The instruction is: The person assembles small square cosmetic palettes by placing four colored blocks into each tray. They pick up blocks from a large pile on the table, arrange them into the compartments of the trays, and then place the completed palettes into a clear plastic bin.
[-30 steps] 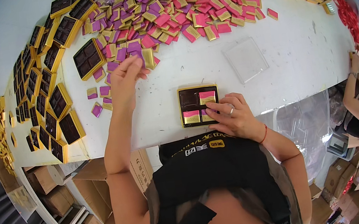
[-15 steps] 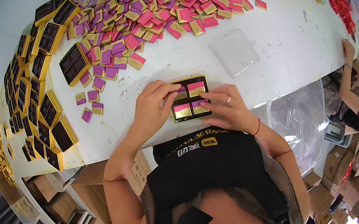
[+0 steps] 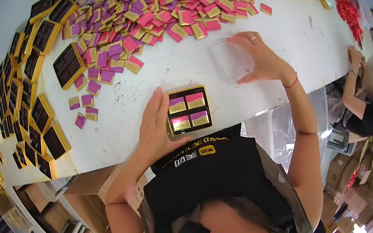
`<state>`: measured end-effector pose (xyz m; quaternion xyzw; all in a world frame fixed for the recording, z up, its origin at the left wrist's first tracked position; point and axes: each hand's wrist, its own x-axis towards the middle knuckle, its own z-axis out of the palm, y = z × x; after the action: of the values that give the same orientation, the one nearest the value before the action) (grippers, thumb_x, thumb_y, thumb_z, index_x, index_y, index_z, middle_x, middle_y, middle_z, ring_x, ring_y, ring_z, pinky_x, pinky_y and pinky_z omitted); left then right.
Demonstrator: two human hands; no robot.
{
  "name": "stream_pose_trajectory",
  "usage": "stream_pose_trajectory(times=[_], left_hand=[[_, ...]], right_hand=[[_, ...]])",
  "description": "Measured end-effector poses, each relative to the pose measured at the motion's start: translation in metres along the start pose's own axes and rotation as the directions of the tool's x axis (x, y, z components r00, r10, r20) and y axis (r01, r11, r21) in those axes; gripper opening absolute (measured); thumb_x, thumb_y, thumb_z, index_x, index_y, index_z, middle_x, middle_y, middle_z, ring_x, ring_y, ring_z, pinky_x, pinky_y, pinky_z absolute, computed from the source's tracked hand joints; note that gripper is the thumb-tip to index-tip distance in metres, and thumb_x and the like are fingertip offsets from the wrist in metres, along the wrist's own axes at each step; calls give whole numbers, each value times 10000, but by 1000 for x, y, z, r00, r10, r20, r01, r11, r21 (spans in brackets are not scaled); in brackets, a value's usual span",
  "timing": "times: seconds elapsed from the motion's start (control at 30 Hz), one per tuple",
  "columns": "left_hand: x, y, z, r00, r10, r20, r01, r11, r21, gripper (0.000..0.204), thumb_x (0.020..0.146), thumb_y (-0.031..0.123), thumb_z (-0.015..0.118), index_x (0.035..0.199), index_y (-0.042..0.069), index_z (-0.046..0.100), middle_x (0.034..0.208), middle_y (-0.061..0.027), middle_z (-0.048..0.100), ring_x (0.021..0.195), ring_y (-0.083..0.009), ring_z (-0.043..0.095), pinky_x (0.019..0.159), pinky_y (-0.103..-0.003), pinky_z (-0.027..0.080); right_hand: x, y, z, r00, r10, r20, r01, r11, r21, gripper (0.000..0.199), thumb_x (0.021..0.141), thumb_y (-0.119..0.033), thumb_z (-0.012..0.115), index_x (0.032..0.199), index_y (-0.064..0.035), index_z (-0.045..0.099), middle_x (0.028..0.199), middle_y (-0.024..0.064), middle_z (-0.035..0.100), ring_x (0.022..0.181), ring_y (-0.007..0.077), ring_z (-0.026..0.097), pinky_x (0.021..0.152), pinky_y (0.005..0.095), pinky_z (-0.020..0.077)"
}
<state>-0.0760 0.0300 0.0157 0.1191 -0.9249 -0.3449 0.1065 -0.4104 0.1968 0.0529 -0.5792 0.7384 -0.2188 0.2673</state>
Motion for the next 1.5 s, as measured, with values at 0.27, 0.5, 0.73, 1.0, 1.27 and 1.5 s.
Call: stream_pose_trajectory(times=[0.27,0.5,0.73,1.0,1.27,1.5], left_hand=[[13,5,31,984,-27,-179,9,995,-102,1107,550,338,944,1436,28,357,1470,-211,434,1397,-389,400,1183,-549,254],[16,1,19,994,-108,-34,105,991,-84,1067,560,350,929,1425,38,387,1474,-179,455,1418,-380,373,1194,-546,229],[14,-2,17,997,12,-81,-19,996,-83,953,542,331,923,1327,35,472,1405,-166,502,1363,-384,399,1179,-557,221],[10,0,17,997,67,-25,-63,989,136,1148,545,512,917,1432,5,393,1491,-313,357,1434,-474,279,1175,-593,176],[5,-22,17,988,23,-155,-54,979,-198,1070,719,397,839,1503,-59,273,1557,-298,276,1422,-421,328,1153,-485,283],[21,-8,29,977,-58,-206,38,994,-98,743,772,133,774,1418,-23,441,1435,-216,493,1252,-362,522,1066,-449,377]], right_hand=[[-12,-100,84,969,-231,-91,221,969,-106,866,604,-383,871,1398,-222,564,1470,135,420,1293,359,422,1097,546,305],[2,-93,91,930,-364,-53,356,927,-118,811,627,-395,856,1382,-251,599,1474,101,439,1268,343,455,1036,491,346],[4,-81,69,910,-400,109,405,914,-34,938,578,-378,867,1439,-258,515,1457,95,468,1227,309,481,987,457,367],[-12,-88,85,925,-381,-3,378,919,-112,883,632,-353,833,1445,-238,507,1476,171,400,1299,393,427,1071,508,343],[0,-11,26,869,-195,-455,254,965,71,806,682,-546,747,1379,-179,577,1498,151,431,1332,368,401,1125,504,273],[55,140,-195,-96,-163,-982,-241,961,-136,741,643,-356,857,1275,-60,609,1401,236,443,1314,407,409,1093,505,346]])
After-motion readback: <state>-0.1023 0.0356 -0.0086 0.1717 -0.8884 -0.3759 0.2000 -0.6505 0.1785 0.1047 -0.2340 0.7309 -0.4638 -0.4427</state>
